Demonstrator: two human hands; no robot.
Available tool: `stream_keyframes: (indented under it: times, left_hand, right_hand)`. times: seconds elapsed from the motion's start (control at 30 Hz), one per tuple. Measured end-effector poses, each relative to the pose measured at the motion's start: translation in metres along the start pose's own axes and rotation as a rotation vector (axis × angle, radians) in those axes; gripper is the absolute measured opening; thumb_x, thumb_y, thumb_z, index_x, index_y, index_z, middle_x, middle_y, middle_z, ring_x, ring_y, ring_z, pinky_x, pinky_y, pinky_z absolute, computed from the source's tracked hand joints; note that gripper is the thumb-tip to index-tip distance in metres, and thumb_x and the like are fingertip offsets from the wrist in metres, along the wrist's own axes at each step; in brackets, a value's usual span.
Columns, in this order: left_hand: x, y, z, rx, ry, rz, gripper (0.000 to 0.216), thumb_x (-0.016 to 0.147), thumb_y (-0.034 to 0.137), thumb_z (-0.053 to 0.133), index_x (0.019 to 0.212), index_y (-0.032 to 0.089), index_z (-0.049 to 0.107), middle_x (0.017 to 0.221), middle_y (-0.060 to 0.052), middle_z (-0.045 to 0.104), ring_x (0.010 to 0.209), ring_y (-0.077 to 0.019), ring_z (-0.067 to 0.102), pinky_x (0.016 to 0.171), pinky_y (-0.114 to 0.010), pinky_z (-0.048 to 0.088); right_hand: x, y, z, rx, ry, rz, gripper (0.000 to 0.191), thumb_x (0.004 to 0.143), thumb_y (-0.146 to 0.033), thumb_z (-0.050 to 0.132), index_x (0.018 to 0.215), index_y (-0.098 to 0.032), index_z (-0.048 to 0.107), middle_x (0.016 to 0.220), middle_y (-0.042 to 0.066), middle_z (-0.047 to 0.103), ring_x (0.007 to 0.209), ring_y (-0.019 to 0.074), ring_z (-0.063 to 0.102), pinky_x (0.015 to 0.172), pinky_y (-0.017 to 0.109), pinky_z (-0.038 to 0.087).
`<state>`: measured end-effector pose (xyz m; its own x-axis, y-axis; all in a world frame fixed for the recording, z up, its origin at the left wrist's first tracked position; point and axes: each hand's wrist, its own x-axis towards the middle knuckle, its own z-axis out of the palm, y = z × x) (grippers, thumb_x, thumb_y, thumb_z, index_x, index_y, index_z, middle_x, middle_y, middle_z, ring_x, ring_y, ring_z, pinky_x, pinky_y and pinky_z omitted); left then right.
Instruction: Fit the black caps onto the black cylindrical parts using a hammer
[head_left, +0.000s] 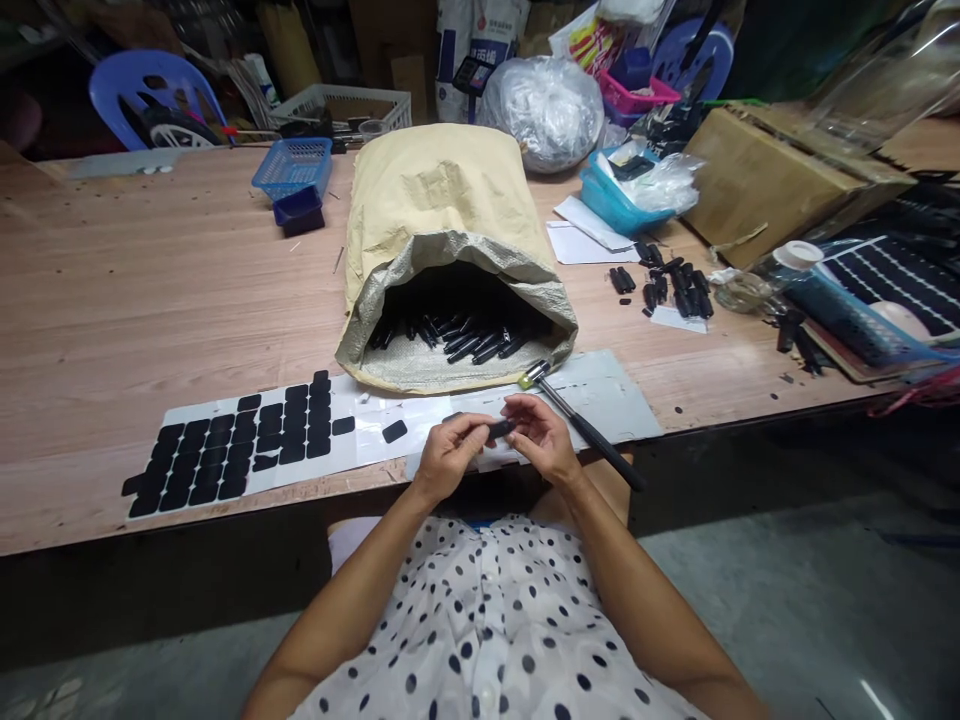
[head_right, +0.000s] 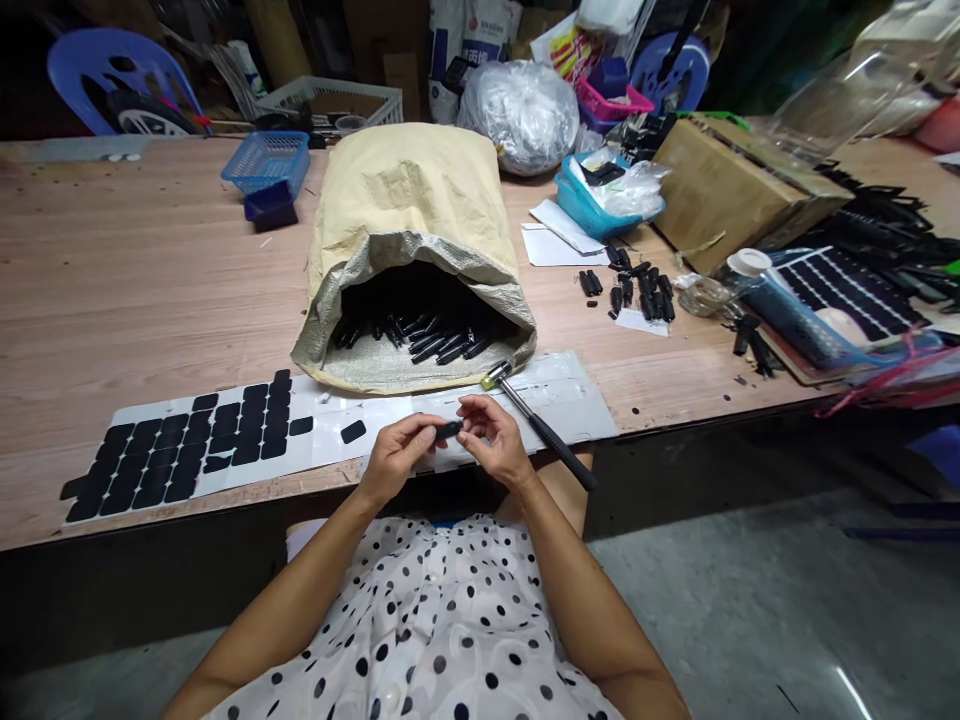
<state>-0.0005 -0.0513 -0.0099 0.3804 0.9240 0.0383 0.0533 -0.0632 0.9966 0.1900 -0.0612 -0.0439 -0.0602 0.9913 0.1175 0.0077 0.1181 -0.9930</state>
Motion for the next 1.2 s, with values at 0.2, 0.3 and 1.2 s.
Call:
stream_keyframes:
  times: [0.2, 0.3, 1.2]
  left_hand:
    - [-0.056, -0.01, 0.0, 0.053, -0.414, -0.309, 0.022, 0.083, 0.034, 0.07, 0.095, 0.019, 0.08, 0.087, -0.004, 0.079, 0.079, -0.0197, 0.07, 0.077, -0.03, 0.055]
    - [-0.067, -0.044, 0.003, 0.3, -0.333, -0.523, 0.02, 0.082, 0.026, 0.065, 0.095, 0.02, 0.08, 0.093, -0.003, 0.08, 0.088, -0.0226, 0.071, 0.084, -0.032, 0.055]
    - [0.124, -0.019, -0.033, 0.941, 0.241, 0.047, 0.016, 0.085, 0.015, 0.069, 0.098, 0.023, 0.072, 0.103, -0.007, 0.066, 0.103, -0.0266, 0.063, 0.094, -0.038, 0.052]
  right_hand:
    - [-0.002, 0.002, 0.0, -0.026, 0.023, -0.045, 0.046, 0.082, -0.053, 0.072, 0.117, -0.025, 0.063, 0.101, 0.007, 0.065, 0.077, 0.0157, 0.061, 0.07, 0.033, 0.057]
    - [-0.001, 0.002, 0.0, -0.022, 0.017, -0.054, 0.043, 0.082, -0.052, 0.072, 0.115, -0.025, 0.064, 0.1, 0.007, 0.065, 0.076, 0.0155, 0.061, 0.071, 0.034, 0.057]
    - [0.003, 0.006, 0.007, -0.087, 0.033, -0.177, 0.02, 0.085, -0.032, 0.067, 0.104, -0.025, 0.069, 0.091, 0.003, 0.065, 0.075, 0.0149, 0.062, 0.067, 0.029, 0.057]
